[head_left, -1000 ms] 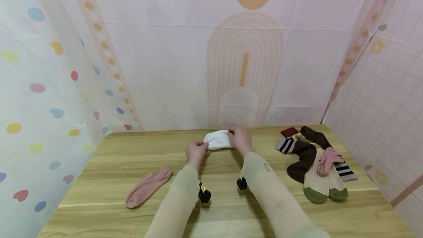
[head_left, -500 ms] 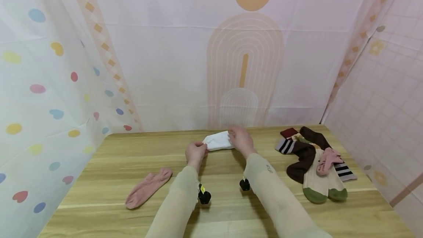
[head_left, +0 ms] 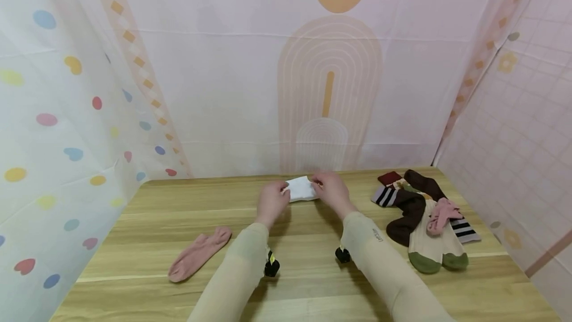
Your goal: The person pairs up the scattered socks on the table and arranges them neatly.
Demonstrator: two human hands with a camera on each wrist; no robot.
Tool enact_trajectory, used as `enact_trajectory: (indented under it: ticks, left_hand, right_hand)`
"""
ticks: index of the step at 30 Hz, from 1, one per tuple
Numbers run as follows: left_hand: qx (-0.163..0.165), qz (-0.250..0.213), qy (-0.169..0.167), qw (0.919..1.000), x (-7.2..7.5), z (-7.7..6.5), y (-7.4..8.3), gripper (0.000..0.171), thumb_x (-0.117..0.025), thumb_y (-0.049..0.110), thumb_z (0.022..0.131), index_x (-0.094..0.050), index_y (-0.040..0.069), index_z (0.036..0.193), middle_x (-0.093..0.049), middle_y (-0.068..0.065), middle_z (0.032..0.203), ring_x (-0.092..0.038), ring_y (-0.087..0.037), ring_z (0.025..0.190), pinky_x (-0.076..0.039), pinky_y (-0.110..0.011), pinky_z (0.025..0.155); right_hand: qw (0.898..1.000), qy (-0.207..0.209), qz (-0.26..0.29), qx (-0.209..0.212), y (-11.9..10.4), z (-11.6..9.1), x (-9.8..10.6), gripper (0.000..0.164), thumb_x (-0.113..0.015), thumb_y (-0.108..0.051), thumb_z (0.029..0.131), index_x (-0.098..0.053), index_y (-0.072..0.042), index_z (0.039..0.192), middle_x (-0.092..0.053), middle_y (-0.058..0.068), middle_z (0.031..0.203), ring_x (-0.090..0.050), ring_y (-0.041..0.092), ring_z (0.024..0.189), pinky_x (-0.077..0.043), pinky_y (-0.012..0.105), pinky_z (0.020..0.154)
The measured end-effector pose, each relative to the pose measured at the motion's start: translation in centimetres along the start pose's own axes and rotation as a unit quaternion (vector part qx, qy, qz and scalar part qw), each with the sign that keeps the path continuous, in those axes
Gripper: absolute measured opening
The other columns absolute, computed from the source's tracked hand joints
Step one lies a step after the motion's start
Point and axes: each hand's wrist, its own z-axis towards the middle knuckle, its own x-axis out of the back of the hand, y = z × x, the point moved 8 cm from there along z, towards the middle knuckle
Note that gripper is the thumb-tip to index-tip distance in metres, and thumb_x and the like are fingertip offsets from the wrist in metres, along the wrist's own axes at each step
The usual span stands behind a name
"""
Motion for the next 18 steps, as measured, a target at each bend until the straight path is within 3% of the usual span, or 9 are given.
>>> enact_trajectory:
  ticks: [3, 5, 10, 13, 18]
  left_hand:
    - [-0.061, 0.059, -0.036, 0.9957, -0.8, -0.2, 1.4, 0.021, -0.063, 0.009, 0.081, -0.068, -0.003, 0.098, -0.067, -0.015, 0.095, -0.063, -0.030, 0.090, -0.049, -0.040, 0.079]
    - [-0.077, 0.089, -0.058, 0.9914, -1.3, -0.3, 1.9, 0.018, -0.064, 0.009, 0.080, -0.067, -0.002, 0.094, -0.067, -0.014, 0.093, -0.062, -0.030, 0.089, -0.049, -0.040, 0.078]
    - [-0.092, 0.141, -0.082, 0.9823, -2.1, -0.7, 1.8, 0.012, -0.065, 0.010, 0.078, -0.064, 0.001, 0.085, -0.064, -0.014, 0.094, -0.060, -0.030, 0.089, -0.048, -0.040, 0.079]
    - [-0.095, 0.152, -0.092, 0.9795, -2.3, -0.8, 1.4, 0.018, -0.066, 0.012, 0.077, -0.064, 0.000, 0.090, -0.062, -0.017, 0.101, -0.059, -0.032, 0.095, -0.046, -0.040, 0.084]
    - [-0.088, 0.139, -0.141, 0.9763, -2.8, -1.0, 0.4, 0.035, -0.065, 0.015, 0.079, -0.061, -0.003, 0.109, -0.058, -0.021, 0.113, -0.055, -0.035, 0.106, -0.043, -0.042, 0.092]
  right_hand:
    - [0.999, -0.018, -0.014, 0.035, -0.7, -0.1, -0.6, 0.014, -0.066, -0.014, 0.085, -0.071, -0.009, 0.098, -0.067, 0.005, 0.098, -0.059, 0.024, 0.094, -0.044, 0.037, 0.086]
    - [0.997, -0.037, -0.031, 0.060, -1.1, -0.4, -1.2, 0.017, -0.066, -0.015, 0.086, -0.070, -0.009, 0.101, -0.065, 0.007, 0.103, -0.058, 0.025, 0.100, -0.042, 0.038, 0.090]
    - [0.989, -0.088, -0.051, 0.107, -2.0, -1.2, -2.3, 0.026, -0.063, -0.017, 0.088, -0.066, -0.008, 0.112, -0.060, 0.012, 0.117, -0.051, 0.030, 0.112, -0.037, 0.041, 0.098]
    - [0.987, -0.112, -0.048, 0.101, -2.0, -1.6, -2.4, 0.029, -0.063, -0.017, 0.089, -0.064, -0.008, 0.117, -0.056, 0.012, 0.123, -0.048, 0.030, 0.116, -0.035, 0.041, 0.100]
    - [0.984, -0.150, -0.061, 0.078, -1.8, -1.9, -2.8, 0.033, -0.062, -0.019, 0.089, -0.061, -0.010, 0.121, -0.054, 0.012, 0.127, -0.046, 0.030, 0.119, -0.033, 0.041, 0.102]
